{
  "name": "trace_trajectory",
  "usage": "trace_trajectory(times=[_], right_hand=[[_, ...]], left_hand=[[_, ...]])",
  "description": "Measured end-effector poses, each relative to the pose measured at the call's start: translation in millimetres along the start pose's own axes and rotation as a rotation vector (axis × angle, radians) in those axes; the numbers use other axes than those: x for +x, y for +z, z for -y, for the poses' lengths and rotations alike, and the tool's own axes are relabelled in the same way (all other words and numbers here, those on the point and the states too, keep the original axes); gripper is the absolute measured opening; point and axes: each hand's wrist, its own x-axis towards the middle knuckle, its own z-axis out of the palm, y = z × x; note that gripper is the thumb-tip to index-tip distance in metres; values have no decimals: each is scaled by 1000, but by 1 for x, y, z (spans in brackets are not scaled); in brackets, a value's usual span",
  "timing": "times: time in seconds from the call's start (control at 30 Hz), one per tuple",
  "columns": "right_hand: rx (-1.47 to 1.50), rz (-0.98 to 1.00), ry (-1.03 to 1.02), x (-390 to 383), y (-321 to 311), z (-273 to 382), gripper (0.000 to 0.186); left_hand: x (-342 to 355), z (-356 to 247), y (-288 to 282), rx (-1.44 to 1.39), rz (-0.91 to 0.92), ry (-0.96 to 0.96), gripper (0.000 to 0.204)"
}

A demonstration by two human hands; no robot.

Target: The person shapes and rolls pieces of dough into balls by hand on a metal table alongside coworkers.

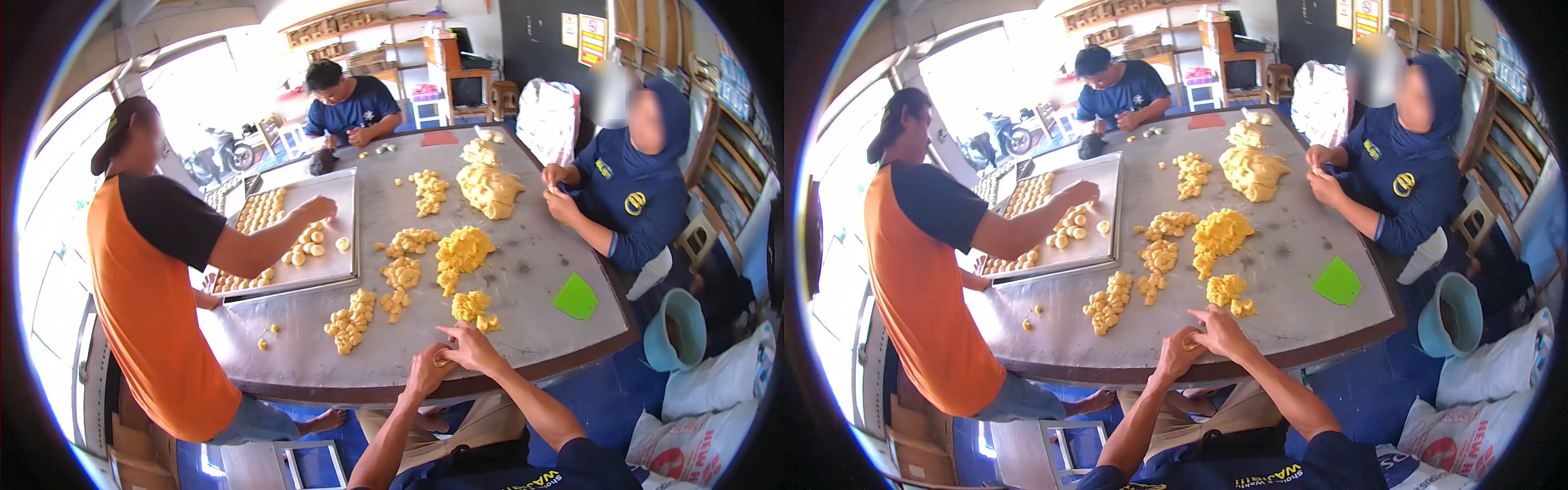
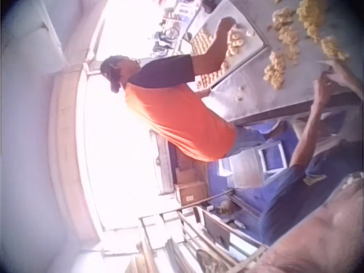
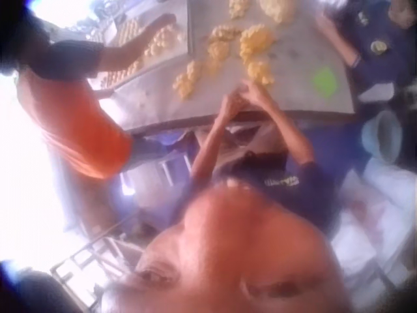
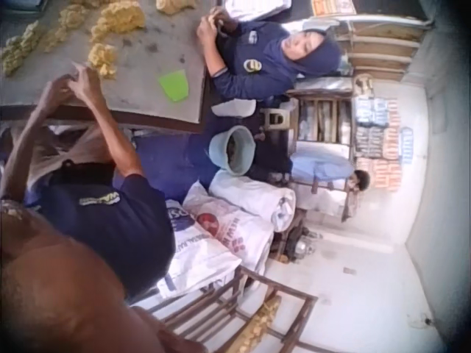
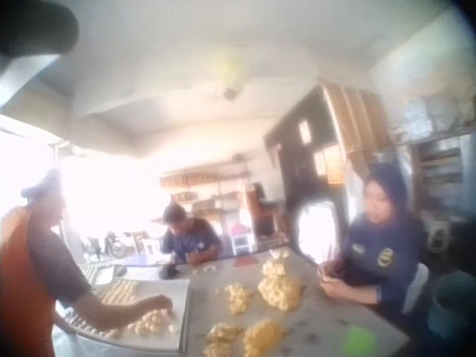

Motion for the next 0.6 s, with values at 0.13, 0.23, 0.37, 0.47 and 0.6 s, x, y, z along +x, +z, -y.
trace_trajectory(times=[0.13,0.23,0.37,0.47,0.6], right_hand=[[-73,-290,-191,10,-7,-33,45],[-546,-380,-104,9,-23,-57,41],[-452,-284,13,-1,-12,-58,38],[-424,-356,-55,-22,-9,-62,37],[-334,-387,-54,-45,-14,-67,33]], left_hand=[[6,5,-4,136,-16,-72,31],[9,-2,-12,-163,-32,-88,44],[12,29,-20,-373,-147,-149,52],[16,30,-36,-837,-17,-114,47],[-3,32,-53,-575,67,-148,36]])
